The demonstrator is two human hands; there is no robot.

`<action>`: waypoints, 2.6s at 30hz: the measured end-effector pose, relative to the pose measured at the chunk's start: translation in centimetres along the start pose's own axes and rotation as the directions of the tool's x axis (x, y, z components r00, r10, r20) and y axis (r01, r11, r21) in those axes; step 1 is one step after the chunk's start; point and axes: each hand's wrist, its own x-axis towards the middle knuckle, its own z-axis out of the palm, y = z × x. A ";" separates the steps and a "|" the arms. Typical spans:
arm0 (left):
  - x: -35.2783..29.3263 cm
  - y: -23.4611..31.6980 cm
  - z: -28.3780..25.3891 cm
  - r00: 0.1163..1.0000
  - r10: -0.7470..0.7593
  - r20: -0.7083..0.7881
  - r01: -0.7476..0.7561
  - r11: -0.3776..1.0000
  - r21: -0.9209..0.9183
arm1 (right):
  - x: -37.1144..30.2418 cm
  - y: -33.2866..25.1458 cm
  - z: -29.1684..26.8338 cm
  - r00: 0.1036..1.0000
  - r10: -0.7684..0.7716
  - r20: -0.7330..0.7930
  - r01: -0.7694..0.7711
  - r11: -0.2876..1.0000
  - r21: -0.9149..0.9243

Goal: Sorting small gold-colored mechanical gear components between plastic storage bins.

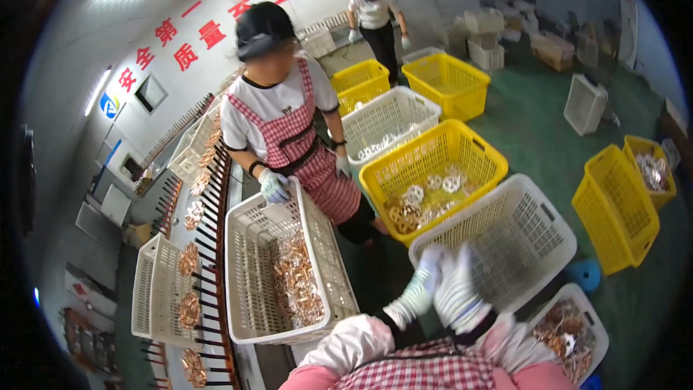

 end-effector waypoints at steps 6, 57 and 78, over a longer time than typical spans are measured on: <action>-13.7 -5.6 -6.0 0.695 -0.641 0.326 0.563 0.767 0.309 | -3.3 -7.8 -11.2 0.872 -0.465 -0.149 0.039 0.371 -0.928; -24.3 -2.5 -17.0 0.290 -0.799 0.527 0.957 0.242 -0.160 | -24.3 0.5 -17.6 0.605 0.386 -0.696 -0.765 0.041 -0.642; -30.8 0.6 -13.2 0.047 -0.999 0.008 0.831 0.034 -0.555 | -16.1 -0.4 -18.0 0.688 0.456 -0.565 -0.682 0.139 -0.718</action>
